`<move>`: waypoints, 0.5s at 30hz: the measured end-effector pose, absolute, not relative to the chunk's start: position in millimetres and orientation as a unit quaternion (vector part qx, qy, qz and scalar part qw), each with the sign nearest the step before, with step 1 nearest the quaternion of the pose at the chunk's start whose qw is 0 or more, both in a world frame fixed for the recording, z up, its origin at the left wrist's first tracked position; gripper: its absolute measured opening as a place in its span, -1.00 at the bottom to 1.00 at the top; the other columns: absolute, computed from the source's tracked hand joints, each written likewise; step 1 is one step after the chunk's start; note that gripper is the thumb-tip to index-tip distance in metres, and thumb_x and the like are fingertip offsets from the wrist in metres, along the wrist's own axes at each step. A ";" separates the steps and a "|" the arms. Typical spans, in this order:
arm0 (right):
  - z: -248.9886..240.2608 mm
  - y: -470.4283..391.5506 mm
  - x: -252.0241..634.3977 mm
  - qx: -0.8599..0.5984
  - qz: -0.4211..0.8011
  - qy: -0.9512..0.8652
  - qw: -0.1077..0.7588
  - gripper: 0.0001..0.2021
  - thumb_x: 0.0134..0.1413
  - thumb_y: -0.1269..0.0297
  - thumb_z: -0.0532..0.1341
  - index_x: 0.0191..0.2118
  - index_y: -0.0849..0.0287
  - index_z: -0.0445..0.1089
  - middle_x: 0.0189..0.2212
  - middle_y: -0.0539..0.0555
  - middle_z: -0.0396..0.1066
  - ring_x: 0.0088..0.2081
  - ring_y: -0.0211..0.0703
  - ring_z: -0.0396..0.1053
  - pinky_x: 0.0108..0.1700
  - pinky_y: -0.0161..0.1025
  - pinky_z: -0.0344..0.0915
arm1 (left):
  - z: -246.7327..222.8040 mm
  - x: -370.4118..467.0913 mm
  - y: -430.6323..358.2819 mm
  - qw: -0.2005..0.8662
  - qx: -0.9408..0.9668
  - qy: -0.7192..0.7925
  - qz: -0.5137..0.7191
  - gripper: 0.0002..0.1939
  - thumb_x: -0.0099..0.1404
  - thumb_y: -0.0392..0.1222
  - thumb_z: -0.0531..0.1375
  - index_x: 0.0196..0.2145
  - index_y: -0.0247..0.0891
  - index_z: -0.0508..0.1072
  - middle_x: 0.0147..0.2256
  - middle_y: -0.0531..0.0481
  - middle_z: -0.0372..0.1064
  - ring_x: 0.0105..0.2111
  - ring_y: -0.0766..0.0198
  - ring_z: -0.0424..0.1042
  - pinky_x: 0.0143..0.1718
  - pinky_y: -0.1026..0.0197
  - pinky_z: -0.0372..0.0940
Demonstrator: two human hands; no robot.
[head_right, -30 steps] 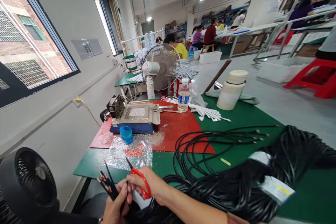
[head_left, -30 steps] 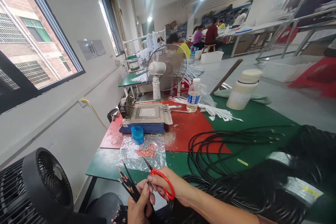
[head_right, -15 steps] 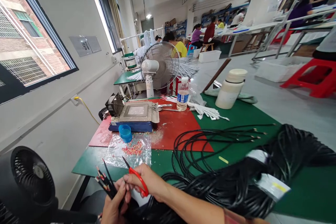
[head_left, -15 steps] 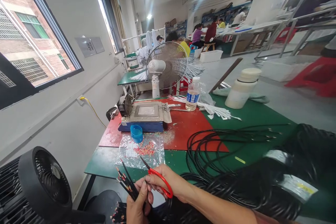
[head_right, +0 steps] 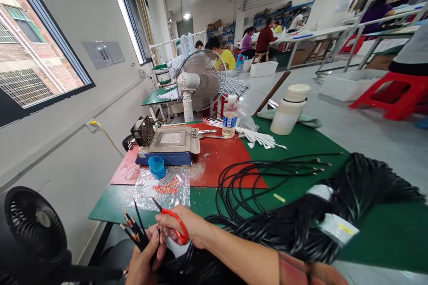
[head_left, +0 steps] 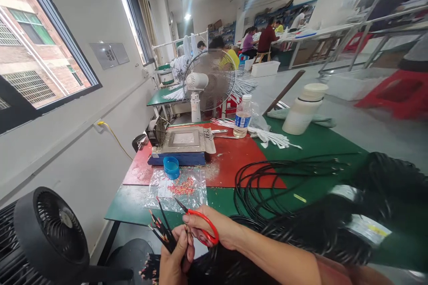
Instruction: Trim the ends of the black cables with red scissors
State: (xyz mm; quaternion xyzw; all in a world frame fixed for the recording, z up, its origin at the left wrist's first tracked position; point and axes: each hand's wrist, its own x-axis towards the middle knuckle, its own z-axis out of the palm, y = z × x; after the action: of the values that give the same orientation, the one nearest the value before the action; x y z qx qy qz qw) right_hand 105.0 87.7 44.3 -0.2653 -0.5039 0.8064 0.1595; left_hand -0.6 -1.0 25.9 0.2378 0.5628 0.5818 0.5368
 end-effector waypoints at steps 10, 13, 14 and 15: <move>43.2 83.7 105.1 -0.274 0.839 -0.446 0.144 -0.59 -0.27 -0.01 0.28 -0.68 0.29 0.26 -0.81 -0.10 0.15 -0.78 -0.49 0.02 -0.75 -0.47 -0.14 | 25.8 1.0 -3.2 0.541 0.201 0.544 0.609 -0.69 -0.05 0.02 0.23 -0.61 -0.32 0.34 -0.77 0.15 0.11 -0.72 0.56 -0.04 -0.65 0.35 -0.28; 42.1 82.1 104.9 -0.260 0.848 -0.436 0.153 -0.58 -0.30 -0.02 0.30 -0.66 0.31 0.28 -0.79 -0.09 0.17 -0.76 -0.49 0.04 -0.73 -0.48 -0.10 | 23.5 0.5 -3.9 0.546 0.199 0.534 0.614 -0.69 -0.05 0.02 0.24 -0.62 -0.31 0.35 -0.78 0.14 0.12 -0.72 0.55 -0.01 -0.64 0.35 -0.26; 42.1 81.5 104.9 -0.257 0.849 -0.434 0.156 -0.57 -0.29 -0.02 0.30 -0.66 0.31 0.28 -0.79 -0.09 0.17 -0.75 -0.49 0.05 -0.72 -0.48 -0.09 | 22.8 0.5 -4.0 0.546 0.200 0.533 0.614 -0.69 -0.05 0.02 0.24 -0.62 -0.31 0.35 -0.78 0.14 0.12 -0.73 0.56 -0.01 -0.65 0.34 -0.27; 42.0 80.7 104.8 -0.254 0.850 -0.433 0.158 -0.57 -0.28 -0.02 0.29 -0.65 0.32 0.29 -0.78 -0.09 0.18 -0.75 -0.49 0.06 -0.72 -0.48 -0.08 | 22.0 0.5 -4.1 0.544 0.201 0.533 0.615 -0.68 -0.06 0.03 0.24 -0.63 -0.31 0.35 -0.79 0.14 0.12 -0.74 0.56 -0.01 -0.65 0.34 -0.28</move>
State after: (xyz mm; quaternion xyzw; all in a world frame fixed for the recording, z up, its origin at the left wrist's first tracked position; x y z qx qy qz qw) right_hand 104.8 80.7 42.0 -0.2542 -0.4331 0.8501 0.1585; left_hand 0.5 -4.1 22.0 0.2014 0.5334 0.6154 0.5443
